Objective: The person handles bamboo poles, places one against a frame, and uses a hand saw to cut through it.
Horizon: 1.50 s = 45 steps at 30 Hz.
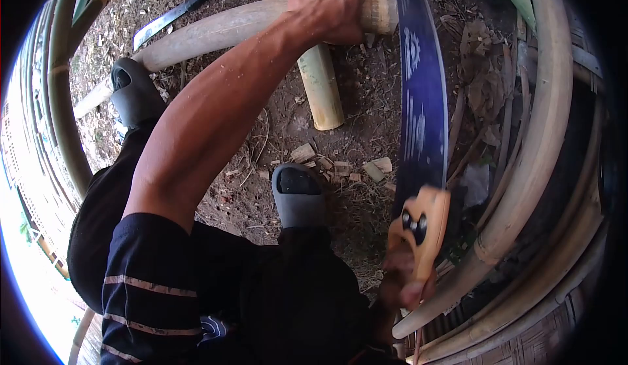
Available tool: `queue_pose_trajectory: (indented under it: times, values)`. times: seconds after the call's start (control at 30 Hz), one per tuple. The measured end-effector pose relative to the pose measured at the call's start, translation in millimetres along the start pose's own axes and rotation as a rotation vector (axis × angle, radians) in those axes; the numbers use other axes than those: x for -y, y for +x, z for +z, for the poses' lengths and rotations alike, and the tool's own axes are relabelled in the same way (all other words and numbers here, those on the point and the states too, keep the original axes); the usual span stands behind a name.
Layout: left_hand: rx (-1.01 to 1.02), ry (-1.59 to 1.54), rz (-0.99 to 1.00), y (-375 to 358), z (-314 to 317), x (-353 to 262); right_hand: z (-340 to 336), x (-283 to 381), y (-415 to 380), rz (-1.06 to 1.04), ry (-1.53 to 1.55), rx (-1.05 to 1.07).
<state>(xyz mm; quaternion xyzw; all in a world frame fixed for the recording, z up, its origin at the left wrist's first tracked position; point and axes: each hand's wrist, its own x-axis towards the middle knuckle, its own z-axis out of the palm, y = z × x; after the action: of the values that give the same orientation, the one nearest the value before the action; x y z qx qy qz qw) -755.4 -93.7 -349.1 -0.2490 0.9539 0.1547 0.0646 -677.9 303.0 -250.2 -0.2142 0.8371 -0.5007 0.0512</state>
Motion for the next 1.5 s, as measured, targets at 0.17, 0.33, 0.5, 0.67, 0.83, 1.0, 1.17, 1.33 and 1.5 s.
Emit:
queue_pose_trajectory:
  times: [0.17, 0.33, 0.5, 0.67, 0.83, 1.0, 1.17, 1.33, 1.5]
  values:
    - [0.164, -0.037, 0.002, -3.0, -26.4, -6.0, 64.8, 9.8, 93.5, 0.003, 0.062, 0.131]
    - [0.086, -0.045, -0.043, 4.4, -7.9, -6.2, -11.3, -11.8, -20.1, 0.129, 0.182, -0.028]
    - [0.104, -0.051, -0.042, 2.8, -9.6, -8.7, 60.3, 7.2, 71.8, 0.134, 0.245, 0.025]
    - [0.08, -0.067, 0.018, 1.1, -13.0, -4.5, 42.4, -1.3, 41.8, -0.027, 0.037, 0.016]
    - [0.091, -0.048, -0.016, 1.5, -1.5, -2.6, 15.9, -10.0, 15.7, -0.071, 0.125, 0.026]
    - [0.016, 0.002, 0.001, -2.6, -5.4, -1.4, 83.2, -4.4, 84.9, -0.231, -0.091, 0.061]
    - [0.033, -0.002, -0.018, -0.6, -4.9, -2.7, 10.9, -5.8, -7.9, -0.186, -0.026, -0.08]
    - [0.132, -0.062, -0.054, 0.6, -10.1, -7.9, 93.9, 22.1, 114.1, 0.055, 0.146, 0.128]
    - [0.141, -0.085, -0.038, 4.2, -17.0, -6.4, 32.2, 13.9, 19.3, -0.191, -0.065, 0.027]
